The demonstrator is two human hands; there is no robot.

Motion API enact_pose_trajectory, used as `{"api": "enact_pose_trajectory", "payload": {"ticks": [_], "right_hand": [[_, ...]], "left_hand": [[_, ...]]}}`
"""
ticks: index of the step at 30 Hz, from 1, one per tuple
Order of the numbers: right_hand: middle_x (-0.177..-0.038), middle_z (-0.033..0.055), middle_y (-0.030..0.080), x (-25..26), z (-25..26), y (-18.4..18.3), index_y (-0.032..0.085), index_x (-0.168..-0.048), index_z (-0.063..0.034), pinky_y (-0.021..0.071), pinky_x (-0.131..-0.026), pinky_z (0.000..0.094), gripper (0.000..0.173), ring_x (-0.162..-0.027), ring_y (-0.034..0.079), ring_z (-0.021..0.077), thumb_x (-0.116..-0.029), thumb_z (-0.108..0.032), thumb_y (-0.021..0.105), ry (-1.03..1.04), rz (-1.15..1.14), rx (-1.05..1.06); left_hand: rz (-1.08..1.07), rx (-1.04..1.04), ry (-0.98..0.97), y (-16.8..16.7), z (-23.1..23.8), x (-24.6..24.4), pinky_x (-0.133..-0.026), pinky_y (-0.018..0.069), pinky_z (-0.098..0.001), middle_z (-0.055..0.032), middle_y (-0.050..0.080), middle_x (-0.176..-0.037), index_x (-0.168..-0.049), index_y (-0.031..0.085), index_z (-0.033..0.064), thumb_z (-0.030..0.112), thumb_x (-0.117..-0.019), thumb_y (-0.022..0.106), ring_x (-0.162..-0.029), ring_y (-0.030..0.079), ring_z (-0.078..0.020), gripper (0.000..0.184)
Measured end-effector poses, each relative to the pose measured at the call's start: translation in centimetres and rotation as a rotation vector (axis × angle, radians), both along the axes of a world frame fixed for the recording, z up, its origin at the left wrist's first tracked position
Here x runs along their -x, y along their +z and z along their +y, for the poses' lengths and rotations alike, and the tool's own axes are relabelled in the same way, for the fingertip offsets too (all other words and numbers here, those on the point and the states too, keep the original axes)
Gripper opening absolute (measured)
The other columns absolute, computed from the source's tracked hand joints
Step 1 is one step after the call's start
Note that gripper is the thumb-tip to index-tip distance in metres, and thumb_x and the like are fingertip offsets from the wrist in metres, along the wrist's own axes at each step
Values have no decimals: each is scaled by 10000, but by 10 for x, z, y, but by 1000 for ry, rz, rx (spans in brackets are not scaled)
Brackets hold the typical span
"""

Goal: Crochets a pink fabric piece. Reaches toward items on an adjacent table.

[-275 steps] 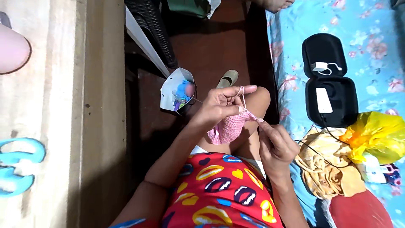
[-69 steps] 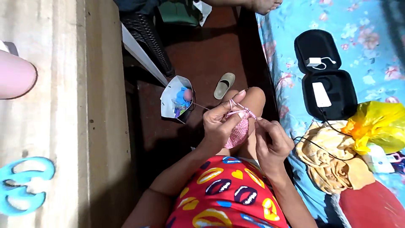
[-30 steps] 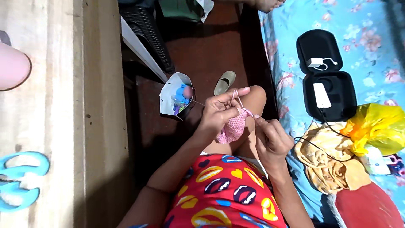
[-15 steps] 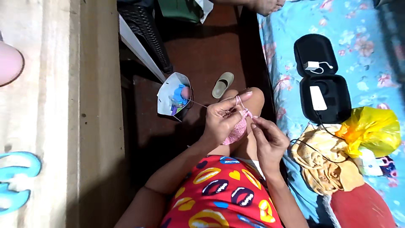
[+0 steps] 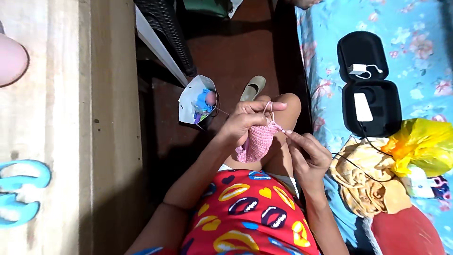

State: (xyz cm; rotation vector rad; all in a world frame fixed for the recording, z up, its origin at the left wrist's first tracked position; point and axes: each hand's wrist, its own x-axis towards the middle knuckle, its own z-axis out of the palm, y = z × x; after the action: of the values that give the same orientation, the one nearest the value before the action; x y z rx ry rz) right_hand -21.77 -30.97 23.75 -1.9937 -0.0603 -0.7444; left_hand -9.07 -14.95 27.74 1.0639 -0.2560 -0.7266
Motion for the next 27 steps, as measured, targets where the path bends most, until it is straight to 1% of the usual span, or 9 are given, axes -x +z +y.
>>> {"api": "enact_pose_trajectory", "payload": {"ticks": [5,9,11,13,15,20,23,25,27], "right_hand": [[-803,9,666,0,-1,-2,781,-1050,-7,526,-673,141,182,-719,597,-6,-923,3,652,66,57,-171],[-986,-35,758,-2,0,2,791,-1099,-101,580,-739,182,229,-819,682,9,-926,-8,673,127,185,-423],[-967,-70,746,-4,0,2,764,-1198,-137,547,-668,157,305,-732,636,-22,-932,-22,668,185,257,-568],[-800,-77,658,-7,0,3,710,-1313,-165,421,-538,136,391,-579,494,-35,-943,-52,652,256,317,-706],[-891,-70,706,-9,-2,5,720,-1304,-197,410,-527,123,362,-575,480,-54,-964,-92,652,334,359,-787],[-810,-65,689,-15,-15,13,766,-1201,-183,387,-500,111,267,-539,458,-60,-957,-120,680,370,379,-915],[-758,-62,661,-19,-26,20,763,-1197,-170,381,-485,114,257,-522,447,-57,-958,-125,678,380,399,-969],[-748,-60,661,-23,-32,26,766,-1183,-153,379,-482,113,253,-516,450,-55,-953,-106,672,377,412,-976],[-747,-58,673,-29,-34,31,768,-1178,-147,389,-483,112,250,-517,466,-54,-954,-101,667,379,424,-987]], "left_hand": [[95,49,-59,-5,2,-3,-649,555,-198,12,704,-811,-1091,738,2,-63,-843,446,-674,638,-22,389],[115,58,-54,-6,1,0,-668,561,-201,-2,724,-862,-1099,735,8,-68,-839,451,-710,654,-26,392],[84,23,-37,-3,0,8,-648,552,-199,-14,710,-857,-1138,721,-2,-85,-843,458,-695,641,-33,404],[22,-39,-23,5,-2,22,-581,514,-180,-42,664,-825,-1169,691,-27,-105,-850,428,-632,594,-44,421],[35,-20,-24,4,-5,25,-640,552,-193,-51,708,-891,-1170,703,-24,-121,-869,443,-705,644,-50,409],[-73,-12,-104,-9,6,-2,-755,573,-225,1,761,-904,-883,755,87,21,-920,564,-822,697,-39,205],[-285,-104,-270,-8,24,-31,-719,562,-221,14,726,-923,-733,708,103,97,-900,634,-810,671,-44,184],[-348,-116,-357,0,29,-45,-758,575,-227,-2,746,-1019,-652,679,115,132,-895,637,-916,698,-66,248],[-353,34,-356,2,22,-54,-900,568,-285,-3,753,-1123,-663,717,184,258,-919,668,-1098,692,-125,271]]}}
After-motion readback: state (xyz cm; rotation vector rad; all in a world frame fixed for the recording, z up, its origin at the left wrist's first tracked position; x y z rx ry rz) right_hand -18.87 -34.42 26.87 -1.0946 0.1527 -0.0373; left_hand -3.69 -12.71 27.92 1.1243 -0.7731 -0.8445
